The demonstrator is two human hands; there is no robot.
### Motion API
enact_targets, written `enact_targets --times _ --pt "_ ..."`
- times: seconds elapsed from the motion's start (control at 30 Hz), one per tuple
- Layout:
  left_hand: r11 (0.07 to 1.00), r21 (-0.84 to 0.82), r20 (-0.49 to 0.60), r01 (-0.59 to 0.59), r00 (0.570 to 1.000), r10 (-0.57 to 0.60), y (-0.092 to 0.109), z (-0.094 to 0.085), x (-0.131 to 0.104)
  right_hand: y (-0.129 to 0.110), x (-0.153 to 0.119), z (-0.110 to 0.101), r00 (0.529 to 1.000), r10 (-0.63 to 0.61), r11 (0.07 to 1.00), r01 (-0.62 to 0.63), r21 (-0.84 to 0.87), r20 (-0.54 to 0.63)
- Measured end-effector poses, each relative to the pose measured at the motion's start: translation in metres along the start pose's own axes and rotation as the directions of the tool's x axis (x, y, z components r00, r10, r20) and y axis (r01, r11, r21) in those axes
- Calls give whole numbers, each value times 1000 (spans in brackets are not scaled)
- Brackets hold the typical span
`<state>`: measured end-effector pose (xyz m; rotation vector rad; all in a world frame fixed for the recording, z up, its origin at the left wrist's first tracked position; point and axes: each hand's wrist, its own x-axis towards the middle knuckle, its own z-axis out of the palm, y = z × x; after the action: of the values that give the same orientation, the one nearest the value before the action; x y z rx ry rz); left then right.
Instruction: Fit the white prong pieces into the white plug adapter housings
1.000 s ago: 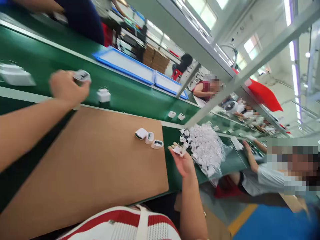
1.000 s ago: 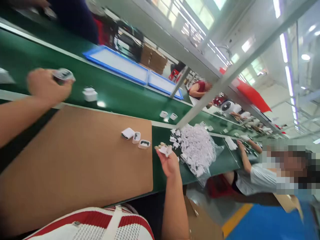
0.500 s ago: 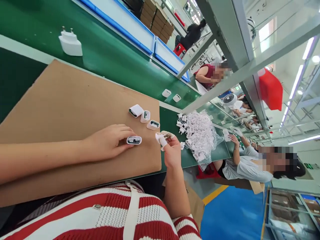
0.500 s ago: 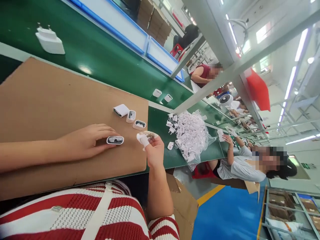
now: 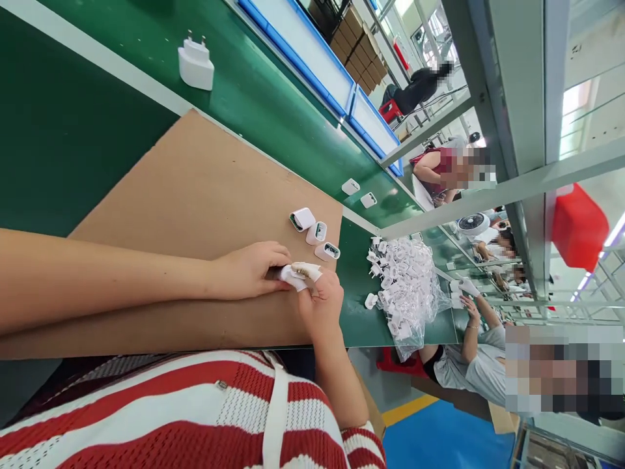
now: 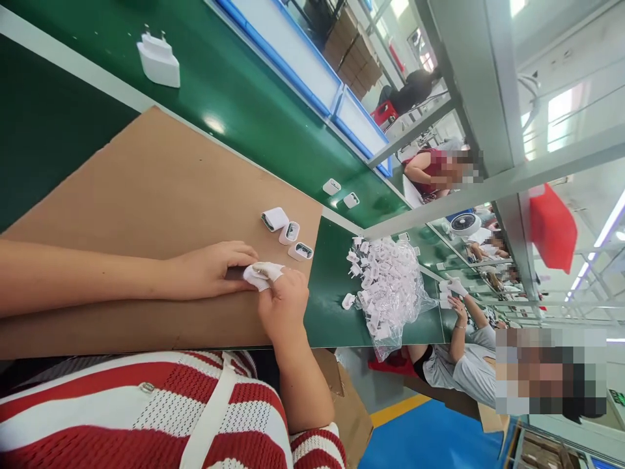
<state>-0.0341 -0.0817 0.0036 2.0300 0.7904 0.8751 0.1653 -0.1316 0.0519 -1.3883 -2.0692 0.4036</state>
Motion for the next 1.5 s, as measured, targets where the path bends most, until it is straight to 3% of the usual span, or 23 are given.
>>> enact_targets --times 0.13,0.3,0.5,0.57,0.63,0.73,0.83,0.9,0.97,1.07,1.13,1.2,1.27,1.3,1.37,1.43,1.5 --pt "1000 -15 2 11 1000 -11 0 0 0 3 3 -3 996 -43 991 52 -126 74" --pt "999 -34 6 42 999 -41 2 0 2 5 8 -4 997 -37 997 42 -61 71" --pt "997 7 28 74 997 -74 9 -3 2 1 0 10 995 101 982 -97 162 -19" --pt "998 33 14 62 998 -63 15 -8 -2 6 -7 3 985 149 959 -122 257 -91" --pt "997 68 -87 32 996 -26 21 -18 -4 18 -18 -16 944 239 949 -177 263 -229" --pt "988 151 -310 36 951 13 21 -48 7 48 -44 -54 810 377 900 -434 -29 -449" --pt "943 236 -470 234 877 -100 0 -88 42 79 -69 -80 653 517 584 -742 -330 -553" --pt "879 291 -527 378 830 -182 -23 -114 72 92 -78 -83 621 577 481 -784 -393 -531" --pt "815 308 -559 490 787 -262 -46 -136 99 99 -79 -79 652 580 525 -758 -388 -488" --pt "757 291 -571 585 741 -353 -71 -156 127 101 -78 -70 703 514 704 -673 -226 -491" --pt "728 272 -566 629 717 -408 -78 -162 138 102 -78 -66 674 527 776 -630 -32 -518" --pt "696 255 -592 671 677 -436 -79 -161 145 102 -80 -66 614 590 779 -604 169 -524" --pt "699 292 -683 653 654 -325 -75 -155 153 100 -81 -66 573 656 751 -559 352 -491" --pt "711 346 -712 612 665 -226 -73 -151 159 97 -80 -66 573 682 731 -525 436 -454" --pt "725 490 -652 484 755 -63 -70 -142 172 87 -75 -65 592 724 661 -449 602 -354" --pt "732 571 -469 371 879 -79 -70 -131 188 75 -66 -63 618 750 549 -383 743 -236" --pt "748 575 -318 333 933 -171 -72 -122 205 62 -56 -61 642 756 424 -332 843 -127"
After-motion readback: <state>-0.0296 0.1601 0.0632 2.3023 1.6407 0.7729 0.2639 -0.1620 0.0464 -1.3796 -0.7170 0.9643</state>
